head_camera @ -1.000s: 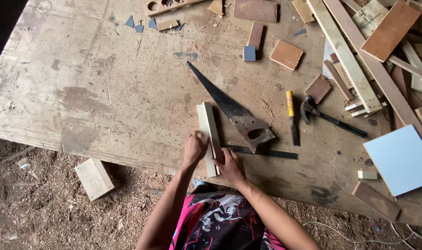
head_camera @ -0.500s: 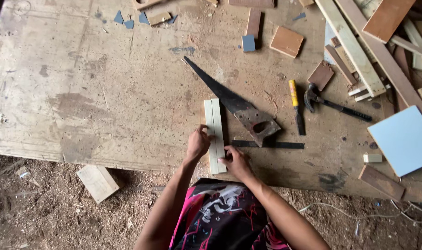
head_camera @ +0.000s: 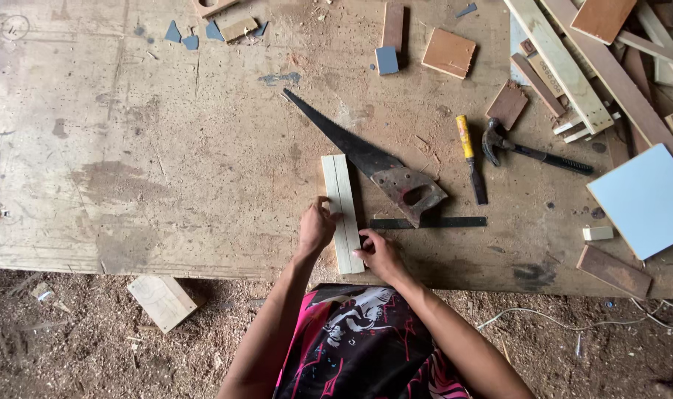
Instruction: The person assembles a small wooden frame by cutting a piece of wood with a hand saw, marking it with a utility knife, and then hammering nails to join the pieces together. The person also fits a white rectangular insert into the frame.
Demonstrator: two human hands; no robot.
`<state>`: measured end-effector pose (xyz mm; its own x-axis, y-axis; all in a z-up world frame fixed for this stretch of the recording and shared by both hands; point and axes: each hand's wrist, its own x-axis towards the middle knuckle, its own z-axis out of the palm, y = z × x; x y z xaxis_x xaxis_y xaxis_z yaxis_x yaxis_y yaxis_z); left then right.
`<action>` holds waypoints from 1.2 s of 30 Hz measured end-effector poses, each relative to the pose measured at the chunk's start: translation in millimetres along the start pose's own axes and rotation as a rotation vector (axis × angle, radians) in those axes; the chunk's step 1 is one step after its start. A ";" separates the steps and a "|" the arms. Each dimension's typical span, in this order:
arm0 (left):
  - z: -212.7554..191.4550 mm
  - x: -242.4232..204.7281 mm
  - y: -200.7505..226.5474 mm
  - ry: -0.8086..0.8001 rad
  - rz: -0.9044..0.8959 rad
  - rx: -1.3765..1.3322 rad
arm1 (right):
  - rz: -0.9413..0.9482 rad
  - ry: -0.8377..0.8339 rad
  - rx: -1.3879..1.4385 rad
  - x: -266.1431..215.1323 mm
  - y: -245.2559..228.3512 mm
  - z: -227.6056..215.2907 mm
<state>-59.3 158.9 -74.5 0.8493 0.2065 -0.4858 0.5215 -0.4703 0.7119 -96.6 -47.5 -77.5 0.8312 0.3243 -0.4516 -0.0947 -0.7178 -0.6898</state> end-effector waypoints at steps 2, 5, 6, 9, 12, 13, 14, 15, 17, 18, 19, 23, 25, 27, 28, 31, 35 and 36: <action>-0.7 -1.4 1.6 -0.005 -0.007 -0.002 | 0.029 -0.016 -0.026 0.0 -0.9 -0.9; -2.2 -5.8 1.6 -0.026 -0.033 -0.009 | -0.007 0.012 -0.045 -1.2 -3.6 -1.4; -2.2 -7.8 1.6 -0.033 -0.039 -0.015 | -0.015 0.026 -0.039 -2.0 -4.9 -2.1; -0.4 -11.1 -2.7 -0.027 -0.034 -0.040 | -0.010 0.022 -0.024 -4.9 -7.2 -1.8; 2.6 -3.5 -5.7 0.002 0.005 -0.012 | 0.027 -0.006 -0.026 -5.2 -7.4 -3.4; 6.3 -5.8 -8.9 0.010 0.015 0.006 | 0.024 0.007 -0.035 -10.0 -5.7 -2.2; 6.8 -3.4 -11.2 0.029 0.022 -0.004 | 0.008 0.022 -0.047 -7.6 -5.7 -1.8; 7.4 -2.4 -13.3 0.048 0.030 -0.015 | 0.002 0.025 -0.027 -6.7 -5.8 -1.1; 7.8 5.1 -12.8 0.061 0.051 -0.016 | -0.005 0.047 0.016 -0.7 -6.1 -2.6; 9.9 3.3 -15.0 0.054 0.048 -0.007 | -0.006 0.039 0.006 -3.2 -4.6 -1.4; 11.9 1.4 -17.4 0.047 0.046 0.002 | -0.006 0.032 -0.003 -5.2 -3.0 0.2; 16.1 1.9 -23.6 0.053 0.056 0.016 | 0.013 0.022 0.004 -4.4 0.5 3.0; 16.5 2.2 -24.9 0.085 0.109 0.041 | -0.008 0.030 -0.034 -3.0 1.6 3.1; 15.8 0.5 -23.4 0.087 0.124 0.041 | -0.012 0.020 -0.024 -2.6 1.9 4.5; 15.9 -0.4 -20.6 0.086 0.132 0.041 | -0.007 0.008 0.003 -1.9 2.6 5.0; 10.2 -4.4 -2.9 0.062 0.113 0.123 | 0.007 -0.011 0.032 -0.1 1.9 3.3; 5.7 -10.9 32.2 0.009 -0.002 0.368 | 0.033 -0.034 0.028 -2.4 -5.3 -0.3; 7.2 -10.1 41.4 0.031 0.004 0.436 | 0.050 -0.044 0.030 -3.9 -8.2 -1.9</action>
<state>-46.9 131.2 -43.8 0.8570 0.2261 -0.4630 0.4403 -0.7880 0.4302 -98.0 -44.1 -69.0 0.8001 0.3157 -0.5100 -0.1524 -0.7154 -0.6819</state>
